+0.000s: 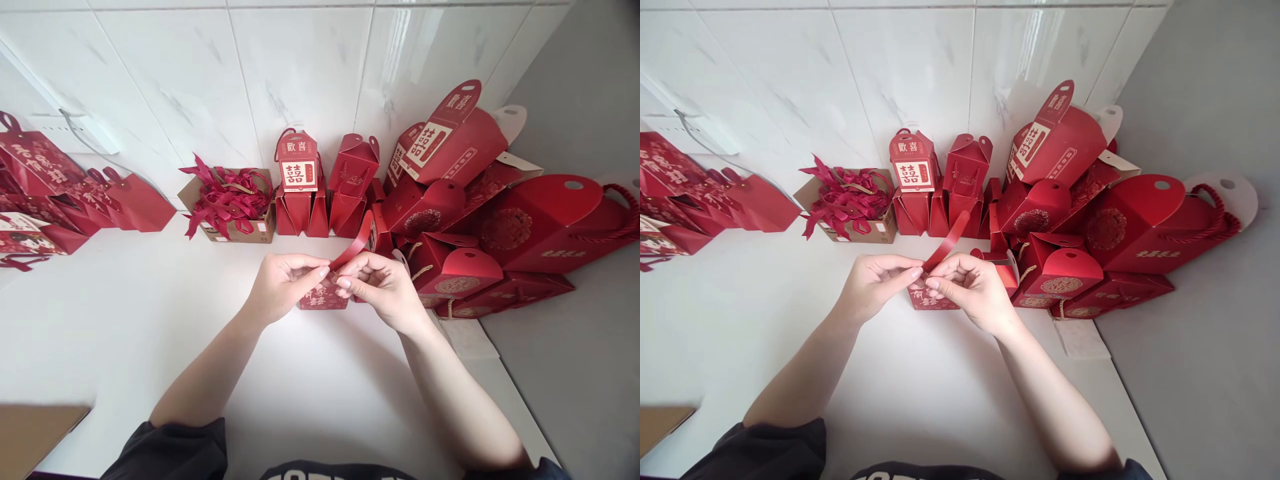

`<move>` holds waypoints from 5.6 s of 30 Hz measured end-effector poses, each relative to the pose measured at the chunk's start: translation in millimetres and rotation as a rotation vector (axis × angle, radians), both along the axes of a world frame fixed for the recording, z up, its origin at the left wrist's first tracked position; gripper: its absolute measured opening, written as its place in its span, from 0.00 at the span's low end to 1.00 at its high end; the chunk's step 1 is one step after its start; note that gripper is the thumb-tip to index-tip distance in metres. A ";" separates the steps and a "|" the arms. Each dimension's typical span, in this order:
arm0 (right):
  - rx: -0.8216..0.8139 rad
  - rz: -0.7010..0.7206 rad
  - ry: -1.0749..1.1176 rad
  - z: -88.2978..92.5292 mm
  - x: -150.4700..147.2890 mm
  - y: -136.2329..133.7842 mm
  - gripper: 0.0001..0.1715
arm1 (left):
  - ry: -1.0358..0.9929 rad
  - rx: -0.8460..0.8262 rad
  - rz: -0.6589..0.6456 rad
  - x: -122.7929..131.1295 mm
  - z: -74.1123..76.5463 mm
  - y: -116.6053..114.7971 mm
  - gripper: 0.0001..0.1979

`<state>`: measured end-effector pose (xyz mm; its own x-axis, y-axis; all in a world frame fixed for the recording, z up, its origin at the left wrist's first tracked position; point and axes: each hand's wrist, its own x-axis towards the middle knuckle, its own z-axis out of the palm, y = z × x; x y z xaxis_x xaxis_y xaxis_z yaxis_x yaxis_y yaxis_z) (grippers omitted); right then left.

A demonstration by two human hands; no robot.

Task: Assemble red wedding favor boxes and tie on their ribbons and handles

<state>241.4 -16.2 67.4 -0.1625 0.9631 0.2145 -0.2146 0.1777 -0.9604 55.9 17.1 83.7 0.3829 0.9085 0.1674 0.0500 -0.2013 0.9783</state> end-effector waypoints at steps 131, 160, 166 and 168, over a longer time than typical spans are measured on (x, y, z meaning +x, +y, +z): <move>0.235 -0.207 -0.505 -52.4 -5.1 33.8 0.10 | 0.756 0.331 -0.105 -3.2 -25.5 34.3 0.14; 0.206 -0.166 -0.450 -40.4 -10.4 23.8 0.11 | 0.555 0.088 -0.253 -3.6 -29.2 39.8 0.11; 0.312 -0.175 -0.451 -30.4 -6.7 17.5 0.25 | 0.500 0.063 -0.388 -10.6 -30.0 45.1 0.12; 0.424 -0.123 -0.560 -24.8 -1.9 15.9 0.20 | 0.496 0.063 -0.413 -14.9 -28.2 46.3 0.13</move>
<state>239.6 -0.3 42.7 -0.2536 0.8336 0.4906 0.3361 0.5516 -0.7634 41.0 63.4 55.4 0.7444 0.6639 -0.0713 0.3989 -0.3567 0.8448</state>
